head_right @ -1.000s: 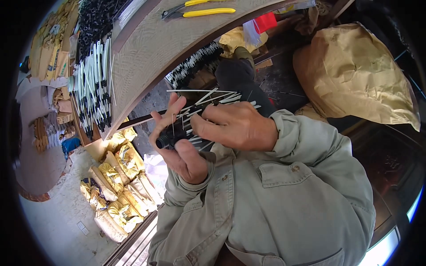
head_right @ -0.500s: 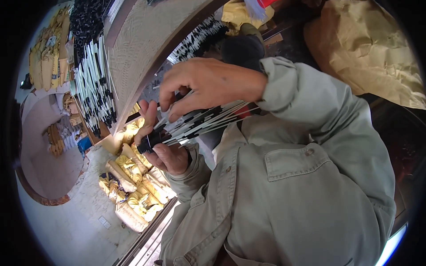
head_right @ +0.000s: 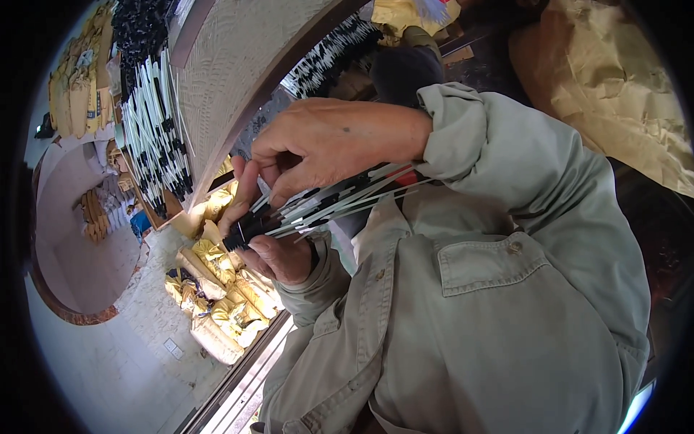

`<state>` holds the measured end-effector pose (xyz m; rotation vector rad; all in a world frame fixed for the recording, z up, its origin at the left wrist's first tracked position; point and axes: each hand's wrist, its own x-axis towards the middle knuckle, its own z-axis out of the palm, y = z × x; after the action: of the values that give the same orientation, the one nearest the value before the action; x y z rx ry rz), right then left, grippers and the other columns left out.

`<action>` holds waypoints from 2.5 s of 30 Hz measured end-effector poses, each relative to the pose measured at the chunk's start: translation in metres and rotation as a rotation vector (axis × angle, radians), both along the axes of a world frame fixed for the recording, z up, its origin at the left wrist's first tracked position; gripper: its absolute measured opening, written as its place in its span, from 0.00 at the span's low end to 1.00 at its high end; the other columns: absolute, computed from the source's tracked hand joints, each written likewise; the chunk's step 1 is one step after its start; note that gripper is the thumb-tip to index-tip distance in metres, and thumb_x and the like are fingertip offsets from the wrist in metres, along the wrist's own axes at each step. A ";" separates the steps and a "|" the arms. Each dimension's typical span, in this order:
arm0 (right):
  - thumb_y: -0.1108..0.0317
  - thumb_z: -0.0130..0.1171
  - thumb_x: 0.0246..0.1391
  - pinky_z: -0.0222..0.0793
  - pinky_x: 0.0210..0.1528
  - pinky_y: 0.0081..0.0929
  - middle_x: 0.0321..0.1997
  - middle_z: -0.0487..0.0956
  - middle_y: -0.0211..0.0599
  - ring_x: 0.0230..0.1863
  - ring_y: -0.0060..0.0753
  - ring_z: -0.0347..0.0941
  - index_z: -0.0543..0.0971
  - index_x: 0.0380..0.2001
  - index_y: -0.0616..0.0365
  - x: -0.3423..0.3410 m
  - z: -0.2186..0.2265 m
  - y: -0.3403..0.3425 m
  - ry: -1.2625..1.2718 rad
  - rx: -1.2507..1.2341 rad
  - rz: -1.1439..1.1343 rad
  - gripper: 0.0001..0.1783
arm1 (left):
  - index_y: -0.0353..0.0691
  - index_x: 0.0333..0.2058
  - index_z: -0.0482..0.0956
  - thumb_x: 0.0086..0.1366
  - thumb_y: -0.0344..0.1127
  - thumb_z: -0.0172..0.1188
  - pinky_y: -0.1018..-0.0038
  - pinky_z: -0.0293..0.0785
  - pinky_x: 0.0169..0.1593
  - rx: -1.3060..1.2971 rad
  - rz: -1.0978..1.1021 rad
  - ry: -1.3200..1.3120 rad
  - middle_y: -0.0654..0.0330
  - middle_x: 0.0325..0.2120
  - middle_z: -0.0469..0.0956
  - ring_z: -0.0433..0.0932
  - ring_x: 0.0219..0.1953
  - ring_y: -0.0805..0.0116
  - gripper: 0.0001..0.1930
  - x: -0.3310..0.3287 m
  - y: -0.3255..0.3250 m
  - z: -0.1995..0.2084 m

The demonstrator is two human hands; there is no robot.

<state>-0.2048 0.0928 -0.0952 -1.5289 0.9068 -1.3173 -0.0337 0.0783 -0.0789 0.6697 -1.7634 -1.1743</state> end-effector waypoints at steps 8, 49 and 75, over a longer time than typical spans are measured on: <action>0.70 0.62 0.47 0.63 0.32 0.20 0.25 0.73 0.30 0.29 0.18 0.68 0.77 0.28 0.65 -0.006 -0.006 -0.010 -0.309 0.157 0.253 0.09 | 0.33 0.45 0.60 0.63 0.54 0.46 0.49 0.52 0.60 -0.115 -0.060 -0.046 0.36 0.47 0.67 0.59 0.57 0.40 0.27 -0.004 -0.003 0.002; 0.71 0.64 0.42 0.60 0.26 0.27 0.22 0.70 0.34 0.25 0.32 0.67 0.77 0.24 0.62 0.012 -0.001 0.010 -0.077 -0.124 -0.167 0.07 | 0.37 0.40 0.62 0.58 0.52 0.56 0.50 0.49 0.61 0.036 -0.026 0.079 0.51 0.34 0.69 0.69 0.43 0.58 0.24 0.001 -0.011 -0.003; 0.71 0.63 0.45 0.65 0.29 0.24 0.24 0.76 0.36 0.27 0.29 0.71 0.79 0.28 0.63 -0.006 0.005 0.011 -0.070 -0.117 0.004 0.07 | 0.36 0.41 0.64 0.60 0.41 0.53 0.53 0.45 0.62 0.015 -0.310 0.069 0.52 0.38 0.72 0.68 0.47 0.60 0.16 0.004 -0.016 0.011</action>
<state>-0.2110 0.1038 -0.0903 -1.5628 0.7938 -1.4336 -0.0302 0.0619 -0.0674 0.3666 -1.8454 -1.4008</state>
